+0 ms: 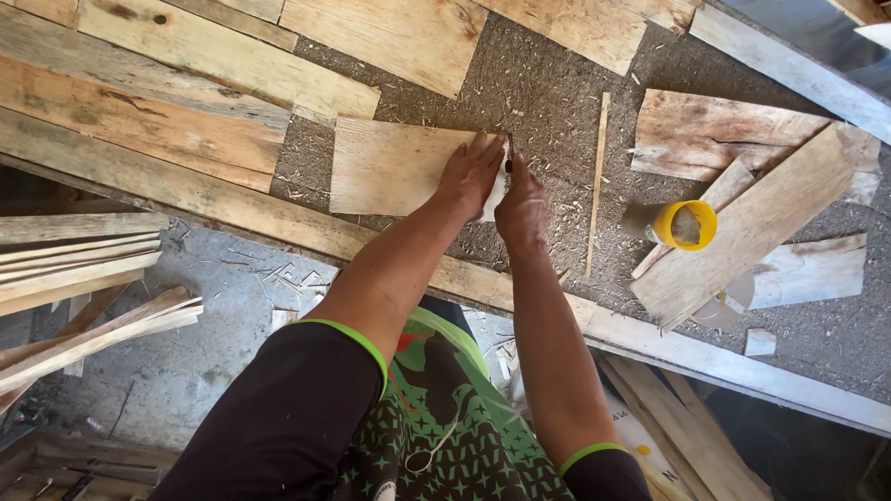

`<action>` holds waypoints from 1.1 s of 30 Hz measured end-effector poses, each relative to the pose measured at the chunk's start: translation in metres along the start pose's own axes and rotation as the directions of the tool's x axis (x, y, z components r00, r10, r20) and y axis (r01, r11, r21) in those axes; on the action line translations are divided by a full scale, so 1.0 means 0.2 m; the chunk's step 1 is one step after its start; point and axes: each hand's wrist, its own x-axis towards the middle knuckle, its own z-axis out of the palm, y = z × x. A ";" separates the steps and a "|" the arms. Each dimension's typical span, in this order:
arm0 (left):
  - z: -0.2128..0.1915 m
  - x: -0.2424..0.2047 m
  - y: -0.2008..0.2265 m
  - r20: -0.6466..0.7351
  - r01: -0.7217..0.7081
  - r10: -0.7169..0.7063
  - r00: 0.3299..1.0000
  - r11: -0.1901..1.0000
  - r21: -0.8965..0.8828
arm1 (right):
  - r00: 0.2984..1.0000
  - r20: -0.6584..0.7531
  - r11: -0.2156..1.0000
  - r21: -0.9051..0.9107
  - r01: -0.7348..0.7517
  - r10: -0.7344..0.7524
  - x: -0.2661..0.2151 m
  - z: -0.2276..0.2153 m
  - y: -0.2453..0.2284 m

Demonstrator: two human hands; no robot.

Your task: The person is seen cutting and fitting thin wood panels onto a larger surface using a utility knife.

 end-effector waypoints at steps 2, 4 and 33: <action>-0.03 -0.01 0.00 0.021 -0.002 0.002 1.000 1.000 0.002 | 1.000 0.013 1.000 -0.018 -0.009 0.010 -0.04 -0.01 0.01; -0.04 0.00 0.00 0.038 0.001 -0.001 0.999 1.000 0.002 | 1.000 0.027 0.999 -0.040 -0.013 0.015 -0.06 -0.02 0.01; -0.01 -0.01 0.00 0.062 -0.014 0.011 0.998 0.998 0.056 | 0.987 -0.060 0.988 -0.025 0.149 -0.151 -0.72 0.12 0.31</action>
